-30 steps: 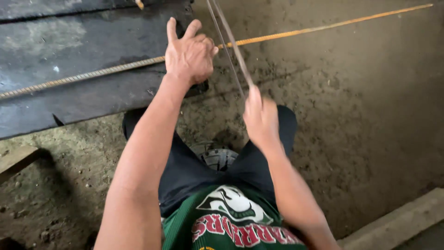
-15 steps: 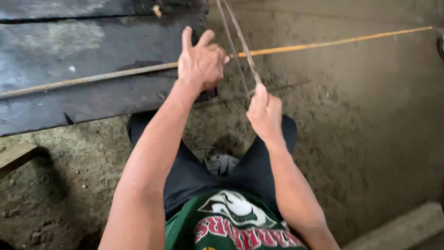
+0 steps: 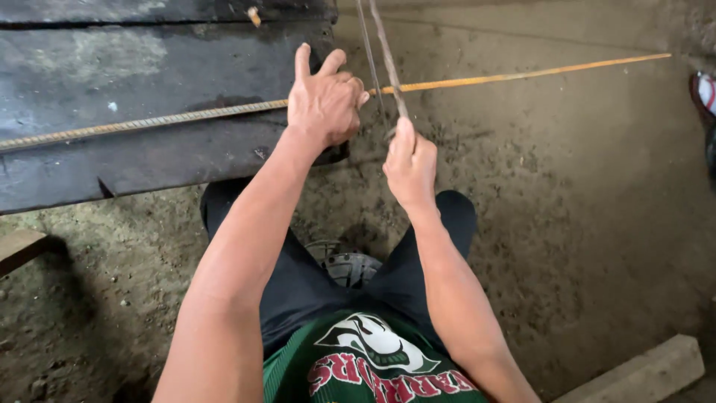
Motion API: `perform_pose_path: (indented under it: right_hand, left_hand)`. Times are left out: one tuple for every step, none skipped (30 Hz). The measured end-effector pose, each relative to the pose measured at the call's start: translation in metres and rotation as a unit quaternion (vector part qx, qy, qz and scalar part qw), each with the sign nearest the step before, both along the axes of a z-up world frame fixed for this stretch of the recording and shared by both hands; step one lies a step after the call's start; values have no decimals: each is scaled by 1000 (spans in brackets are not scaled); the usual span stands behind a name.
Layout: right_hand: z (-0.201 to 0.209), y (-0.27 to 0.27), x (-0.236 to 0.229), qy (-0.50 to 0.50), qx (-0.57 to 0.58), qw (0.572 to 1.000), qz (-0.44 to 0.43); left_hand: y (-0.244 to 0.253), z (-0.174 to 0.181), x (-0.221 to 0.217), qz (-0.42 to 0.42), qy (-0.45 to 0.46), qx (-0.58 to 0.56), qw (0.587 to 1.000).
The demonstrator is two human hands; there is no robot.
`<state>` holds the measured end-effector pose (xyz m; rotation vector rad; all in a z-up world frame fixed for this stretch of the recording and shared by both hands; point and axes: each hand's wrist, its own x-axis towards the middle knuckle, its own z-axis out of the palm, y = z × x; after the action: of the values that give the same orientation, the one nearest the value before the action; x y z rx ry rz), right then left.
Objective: Sawing a metal rebar using a hand hacksaw on a wooden workbench
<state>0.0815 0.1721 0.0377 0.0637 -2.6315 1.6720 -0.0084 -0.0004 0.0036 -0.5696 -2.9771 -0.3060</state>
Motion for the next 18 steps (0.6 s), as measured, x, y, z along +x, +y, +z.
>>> perform_pose_path:
  right_hand:
    - [-3, 3, 0, -41, -116, 992, -9]
    - [-9, 9, 7, -84, -231, 969, -27]
    - [-13, 23, 36, -86, -231, 969, -33]
    - [-16, 35, 61, -117, -250, 959, -61]
    - [-18, 47, 87, -147, -268, 948, -90]
    - [-5, 52, 106, -144, -266, 949, -89]
    - [8, 57, 126, -110, -106, 985, -80]
    - [20, 60, 147, -78, 55, 993, -67]
    - [-1, 67, 138, -81, 54, 993, -63]
    - [-22, 74, 134, -146, -128, 972, -129]
    - [-43, 81, 131, -205, -304, 910, -193]
    - [-70, 78, 92, -204, -303, 911, -192]
    - [-97, 77, 53, -83, 8, 995, -62]
    - [-124, 75, 14, 53, 319, 944, 70]
    - [-90, 53, 10, 56, 319, 944, 66]
    - [-57, 26, 4, 51, 164, 985, 28]
    - [-23, 0, -3, 42, 4, 999, -8]
    - [-20, 3, 5, 41, 5, 999, -9]
  left_hand:
    - [-1, 2, -3, 0, -7, -6, 1000]
    - [2, 2, -2, -9, -19, -11, 1000]
    - [4, -1, 1, -14, -22, -11, 1000]
    - [4, -1, 1, -9, -17, 1, 1000]
    - [3, -2, 0, -4, -12, 14, 1000]
    - [4, -3, 0, -3, -9, 16, 1000]
    - [5, -5, 0, -7, 20, 18, 1000]
    - [1, -8, 4, -8, 43, 18, 999]
    - [0, -8, 0, -4, 40, 17, 999]
    - [1, -8, 1, -3, 44, 13, 999]
    - [2, -8, 2, -3, 48, 9, 999]
    - [1, -6, 2, -2, 49, 9, 999]
    - [0, -3, 1, -5, 24, 17, 1000]
    - [1, 1, 0, -12, 3, 23, 1000]
    - [5, 1, 1, -14, 7, 23, 1000]
    - [4, 2, 2, -7, -1, 4, 1000]
    - [2, 3, 2, 0, -9, -15, 1000]
    - [2, 7, 2, -1, -9, -14, 1000]
